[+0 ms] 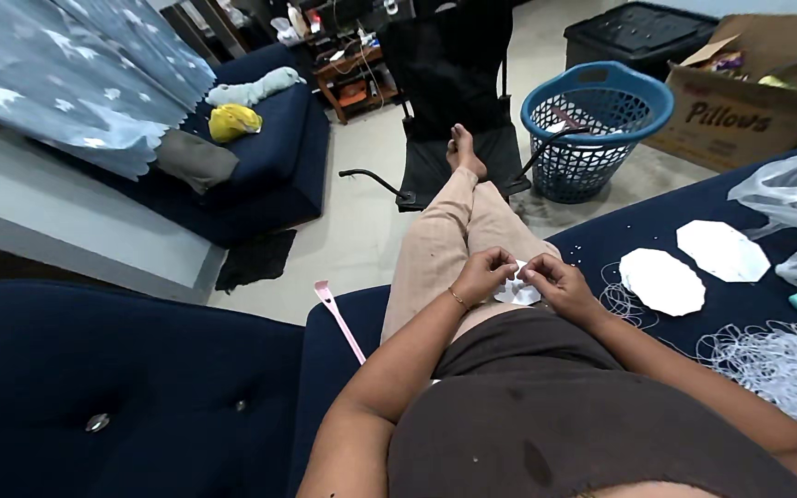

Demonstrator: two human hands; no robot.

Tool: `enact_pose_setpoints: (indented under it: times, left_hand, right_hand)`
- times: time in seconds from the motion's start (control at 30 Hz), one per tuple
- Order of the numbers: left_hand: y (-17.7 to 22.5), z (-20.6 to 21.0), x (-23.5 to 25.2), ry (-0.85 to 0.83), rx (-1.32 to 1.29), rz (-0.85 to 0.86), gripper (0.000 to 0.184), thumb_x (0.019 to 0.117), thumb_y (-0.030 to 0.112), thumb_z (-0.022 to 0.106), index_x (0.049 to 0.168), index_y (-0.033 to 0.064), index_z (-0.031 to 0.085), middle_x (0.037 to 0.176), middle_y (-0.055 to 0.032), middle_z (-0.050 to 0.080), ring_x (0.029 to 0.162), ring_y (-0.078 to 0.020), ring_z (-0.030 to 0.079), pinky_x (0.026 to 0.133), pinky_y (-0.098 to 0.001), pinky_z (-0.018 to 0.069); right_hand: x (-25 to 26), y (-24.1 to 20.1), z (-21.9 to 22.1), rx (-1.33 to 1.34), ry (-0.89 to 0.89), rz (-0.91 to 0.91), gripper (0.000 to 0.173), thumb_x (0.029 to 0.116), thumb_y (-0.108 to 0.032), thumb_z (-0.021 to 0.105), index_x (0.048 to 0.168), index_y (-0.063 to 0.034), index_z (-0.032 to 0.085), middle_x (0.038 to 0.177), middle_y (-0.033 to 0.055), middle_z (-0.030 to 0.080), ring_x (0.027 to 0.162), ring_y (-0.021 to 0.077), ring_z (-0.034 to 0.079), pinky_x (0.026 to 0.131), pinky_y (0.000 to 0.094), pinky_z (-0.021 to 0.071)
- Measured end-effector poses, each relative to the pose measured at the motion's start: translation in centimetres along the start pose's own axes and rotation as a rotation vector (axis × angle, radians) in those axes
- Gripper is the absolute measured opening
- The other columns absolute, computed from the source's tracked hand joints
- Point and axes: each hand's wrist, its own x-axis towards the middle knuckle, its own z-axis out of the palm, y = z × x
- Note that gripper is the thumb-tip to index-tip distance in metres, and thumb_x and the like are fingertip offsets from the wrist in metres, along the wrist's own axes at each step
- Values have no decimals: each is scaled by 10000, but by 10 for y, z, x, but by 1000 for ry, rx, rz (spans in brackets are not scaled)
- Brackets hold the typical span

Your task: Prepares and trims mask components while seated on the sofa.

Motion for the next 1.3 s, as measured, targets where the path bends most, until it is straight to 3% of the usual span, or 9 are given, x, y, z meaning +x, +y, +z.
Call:
enact_pose_setpoints:
  times: [0.13, 0.37, 0.87, 1.0, 1.07, 1.17, 1.3]
  left_hand:
    - [0, -1, -1, 18, 5, 4, 171, 1009, 97, 599, 1058, -56, 659, 927, -45, 658, 814, -32, 591, 764, -227, 506]
    - [-2, 2, -1, 24, -97, 11, 133, 988, 59, 609, 1051, -42, 667, 881, -14, 665, 757, -24, 600, 704, -207, 513]
    - [3, 3, -1, -18, -57, 4, 138, 987, 67, 620, 1029, -55, 670, 865, -20, 673, 752, -23, 602, 727, -212, 519]
    - [6, 2, -2, -27, 11, -23, 153, 990, 72, 617, 1025, -66, 672, 871, -38, 662, 771, -31, 603, 745, -217, 524]
    - [8, 2, -2, -47, 59, -36, 165, 996, 75, 608, 1023, -73, 675, 882, -55, 668, 788, -34, 610, 769, -219, 526]
    - [13, 3, -2, -73, 117, -56, 161, 989, 64, 607, 1016, -77, 681, 884, -67, 671, 786, -31, 608, 771, -213, 524]
    - [12, 2, -2, -99, 156, -54, 161, 988, 72, 616, 1015, -71, 682, 880, -70, 674, 778, -37, 612, 770, -221, 527]
  right_hand:
    - [0, -1, 0, 5, -9, -3, 190, 1024, -148, 519, 1032, -9, 649, 942, 45, 711, 798, 36, 662, 736, 218, 559]
    - [1, 0, 1, -3, -23, -4, 191, 1025, -148, 518, 1032, -12, 651, 933, 41, 708, 779, 31, 651, 718, 211, 549]
    - [1, -2, -1, -75, -47, -20, 206, 1011, -159, 543, 1030, 4, 668, 895, 62, 687, 760, 64, 640, 711, 243, 547]
    - [8, -6, -13, -342, -19, -232, 250, 992, -141, 591, 1152, 21, 696, 1087, 171, 721, 937, 250, 714, 846, 396, 596]
    - [14, -12, -20, -469, -47, -373, 251, 984, -113, 599, 1177, -15, 726, 1129, 168, 730, 1009, 302, 716, 905, 457, 585]
    - [22, -20, -27, -593, -148, -524, 208, 985, -57, 575, 1091, -53, 754, 1074, 138, 739, 994, 318, 706, 880, 482, 572]
    - [28, -22, -31, -693, -246, -656, 194, 950, 18, 559, 1006, -28, 739, 995, 146, 737, 937, 330, 703, 817, 478, 568]
